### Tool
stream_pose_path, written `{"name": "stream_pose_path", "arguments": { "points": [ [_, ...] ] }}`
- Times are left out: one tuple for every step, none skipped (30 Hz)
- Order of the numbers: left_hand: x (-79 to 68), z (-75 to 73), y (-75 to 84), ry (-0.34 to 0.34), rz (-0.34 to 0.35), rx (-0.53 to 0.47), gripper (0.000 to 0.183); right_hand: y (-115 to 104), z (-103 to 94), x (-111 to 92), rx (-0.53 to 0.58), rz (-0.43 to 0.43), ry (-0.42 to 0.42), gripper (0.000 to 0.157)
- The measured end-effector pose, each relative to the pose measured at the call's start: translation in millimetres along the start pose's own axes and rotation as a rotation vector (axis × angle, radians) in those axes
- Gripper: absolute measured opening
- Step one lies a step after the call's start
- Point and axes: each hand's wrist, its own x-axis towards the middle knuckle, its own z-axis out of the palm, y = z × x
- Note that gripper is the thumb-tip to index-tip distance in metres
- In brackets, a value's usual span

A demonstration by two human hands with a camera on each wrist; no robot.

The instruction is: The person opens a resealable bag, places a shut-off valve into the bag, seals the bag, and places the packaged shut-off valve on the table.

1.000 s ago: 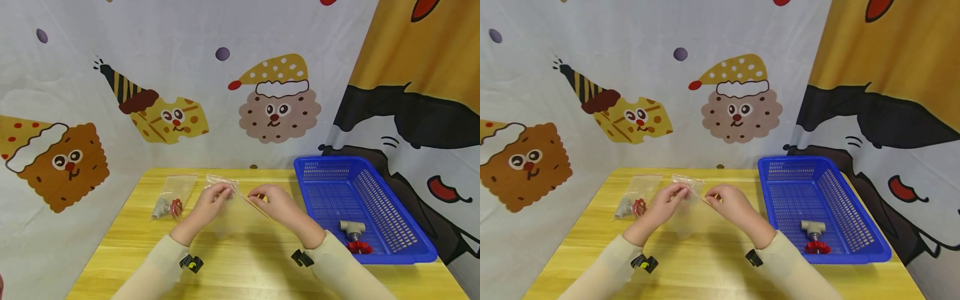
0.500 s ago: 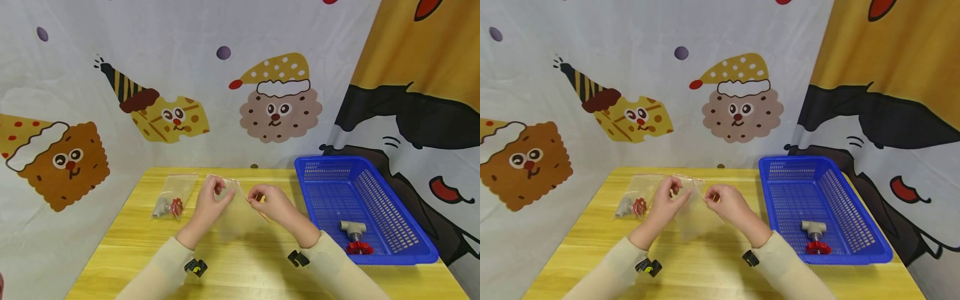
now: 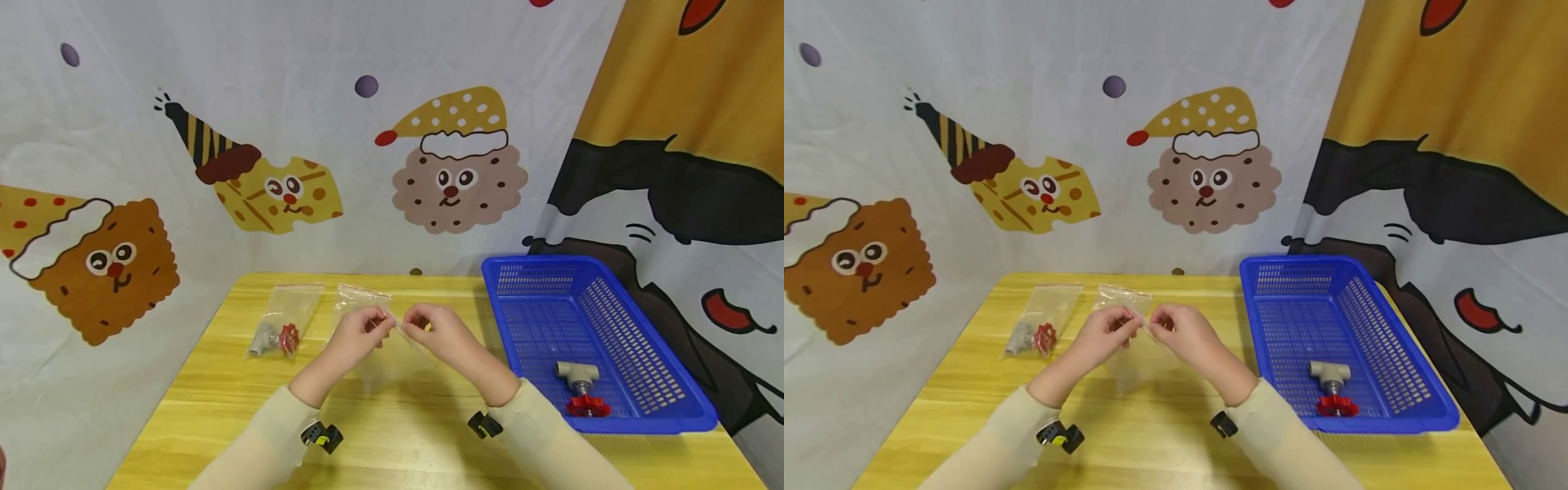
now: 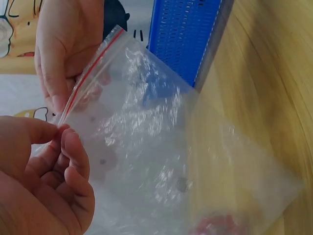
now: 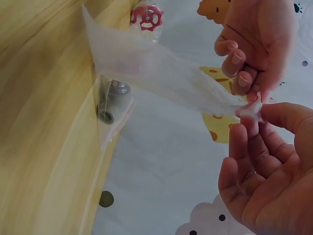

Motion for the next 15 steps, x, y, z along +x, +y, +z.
{"name": "stream_pose_path", "arguments": {
  "points": [
    [0.1,-0.2,0.3,-0.003,-0.001,0.004,0.017,0.5,0.7,0.2,0.005,-0.005,-0.002,0.005],
    [0.3,-0.2,0.4,-0.004,-0.002,0.011,0.016,0.9,1.5,0.4,0.010,-0.011,-0.004,0.006],
    [0.5,-0.1,0.4,-0.005,-0.002,0.019,0.016,1.4,2.3,0.6,0.013,-0.021,-0.005,0.006],
    [0.6,-0.1,0.5,-0.005,-0.003,0.028,0.016,1.7,3.1,0.8,0.016,-0.030,-0.006,0.006],
    [0.7,0.0,0.5,-0.006,-0.002,0.039,0.016,2.3,3.9,0.8,0.014,-0.034,-0.005,0.006],
    [0.9,0.2,0.3,-0.007,-0.003,0.052,0.017,2.4,4.6,0.8,0.011,-0.037,-0.004,0.007],
    [1.0,0.3,0.0,-0.009,-0.002,0.062,0.018,2.5,5.0,0.7,0.007,-0.033,-0.001,0.006],
    [1.1,0.3,-0.1,-0.009,-0.004,0.070,0.019,2.4,5.5,0.7,0.002,-0.032,0.003,0.006],
    [1.0,0.4,-0.2,-0.010,-0.003,0.078,0.019,2.3,5.7,0.5,-0.006,-0.027,0.006,0.006],
    [1.0,0.3,-0.1,-0.012,-0.003,0.086,0.020,2.2,5.9,0.3,-0.015,-0.022,0.009,0.006],
    [1.0,0.3,-0.2,-0.013,0.001,0.096,0.020,2.0,5.9,0.2,-0.024,-0.017,0.011,0.006],
    [1.1,0.3,-0.3,-0.013,0.004,0.105,0.020,1.9,5.8,0.2,-0.034,-0.015,0.013,0.005],
    [1.0,0.3,-0.3,-0.013,0.011,0.122,0.020,1.9,5.5,0.1,-0.048,-0.009,0.017,0.006],
    [1.0,0.1,-0.3,-0.010,0.019,0.145,0.021,2.0,5.0,0.2,-0.067,-0.002,0.025,0.006],
    [1.1,0.0,-0.6,-0.006,0.026,0.172,0.020,2.6,4.2,0.3,-0.088,0.009,0.037,0.007]
  ]
}}
